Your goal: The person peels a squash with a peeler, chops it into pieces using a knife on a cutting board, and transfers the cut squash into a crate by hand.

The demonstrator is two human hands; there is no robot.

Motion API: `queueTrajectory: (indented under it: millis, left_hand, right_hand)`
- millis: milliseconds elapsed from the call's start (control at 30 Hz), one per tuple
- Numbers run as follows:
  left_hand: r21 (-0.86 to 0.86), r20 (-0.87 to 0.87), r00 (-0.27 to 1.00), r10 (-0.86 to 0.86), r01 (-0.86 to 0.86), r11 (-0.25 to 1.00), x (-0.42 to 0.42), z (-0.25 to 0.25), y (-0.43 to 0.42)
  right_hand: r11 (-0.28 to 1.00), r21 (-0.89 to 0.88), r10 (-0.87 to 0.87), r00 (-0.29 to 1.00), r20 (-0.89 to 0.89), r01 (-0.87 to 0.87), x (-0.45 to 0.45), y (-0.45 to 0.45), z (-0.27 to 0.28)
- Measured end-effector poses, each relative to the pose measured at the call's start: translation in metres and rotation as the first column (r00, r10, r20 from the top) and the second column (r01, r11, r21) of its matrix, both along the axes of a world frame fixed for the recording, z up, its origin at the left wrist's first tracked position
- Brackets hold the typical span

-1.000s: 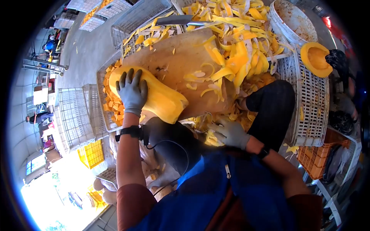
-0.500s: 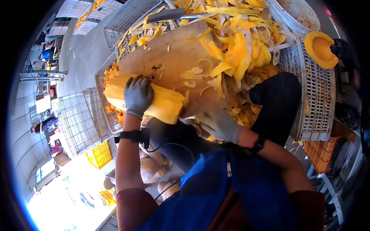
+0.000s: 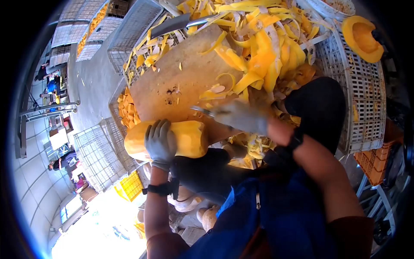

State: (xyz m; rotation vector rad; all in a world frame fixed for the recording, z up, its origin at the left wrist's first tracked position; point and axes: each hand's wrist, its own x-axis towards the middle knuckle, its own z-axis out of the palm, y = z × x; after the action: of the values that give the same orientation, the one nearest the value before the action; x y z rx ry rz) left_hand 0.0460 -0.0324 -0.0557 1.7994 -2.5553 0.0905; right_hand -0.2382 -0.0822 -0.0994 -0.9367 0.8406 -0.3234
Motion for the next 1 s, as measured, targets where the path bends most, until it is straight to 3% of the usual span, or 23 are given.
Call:
queueTrajectory:
  millis: [100, 167, 267, 367, 400, 467, 533, 567, 667, 700, 767, 900, 1000]
  left_hand:
    - [-0.021, -0.019, 1.000, -0.006, 0.005, 1.000, 0.004, -0.004, 0.001]
    - [-0.042, -0.053, 0.998, 0.039, -0.042, 0.998, 0.002, -0.004, 0.002]
    - [-0.052, -0.068, 0.996, 0.053, -0.057, 0.997, 0.002, -0.004, 0.002]
    - [-0.046, -0.085, 0.996, 0.031, -0.035, 0.998, -0.005, 0.001, -0.005]
    - [-0.040, -0.082, 0.996, 0.037, -0.040, 0.998, -0.005, 0.001, -0.007]
    - [-0.034, -0.079, 0.996, 0.038, -0.041, 0.999, -0.006, 0.000, -0.012]
    - [-0.048, -0.063, 0.998, 0.027, -0.030, 0.998, -0.005, -0.002, -0.011]
    - [-0.061, -0.051, 0.998, 0.021, -0.024, 0.998, -0.004, -0.003, -0.011]
    - [-0.068, -0.040, 0.999, 0.004, -0.007, 0.998, -0.008, -0.001, -0.006]
    - [-0.050, -0.045, 0.999, 0.013, -0.015, 0.999, -0.010, 0.000, -0.006]
    - [-0.022, -0.060, 0.997, 0.054, -0.056, 0.998, -0.011, 0.001, -0.008]
    - [-0.041, -0.066, 0.997, 0.050, -0.053, 0.998, -0.007, -0.001, -0.006]
    - [-0.089, -0.072, 0.996, 0.045, -0.051, 0.995, -0.007, -0.003, -0.005]
  right_hand:
    - [0.924, -0.251, 0.296, 0.955, -0.007, -0.288, 0.061, -0.052, -0.029]
    - [0.745, -0.426, 0.500, 0.853, -0.151, -0.513, 0.087, -0.070, -0.031]
    - [0.730, -0.474, 0.457, 0.867, -0.198, -0.493, 0.068, -0.057, -0.026]
    - [0.805, -0.402, 0.407, 0.899, -0.162, -0.437, 0.002, -0.010, -0.030]
    - [0.789, -0.525, 0.350, 0.936, -0.044, -0.320, -0.022, 0.023, -0.041]
    - [0.886, -0.425, 0.228, 0.972, 0.048, -0.187, -0.038, 0.040, -0.040]
    - [0.995, 0.036, 0.099, 0.993, -0.070, -0.097, -0.038, 0.028, -0.005]
    - [0.997, 0.060, 0.047, 0.999, -0.008, -0.046, -0.029, 0.021, -0.014]
    - [0.984, -0.060, 0.162, 0.981, -0.104, -0.168, 0.009, 0.008, -0.018]
    - [0.953, -0.256, 0.103, 0.969, -0.225, -0.161, 0.020, 0.019, -0.011]
    - [0.761, -0.608, -0.060, 0.909, -0.413, -0.226, 0.038, 0.056, 0.010]
    - [0.496, -0.850, -0.099, 0.961, -0.260, -0.179, 0.009, 0.088, 0.039]
    - [0.775, -0.622, -0.122, 0.939, -0.321, -0.112, 0.011, 0.055, 0.047]
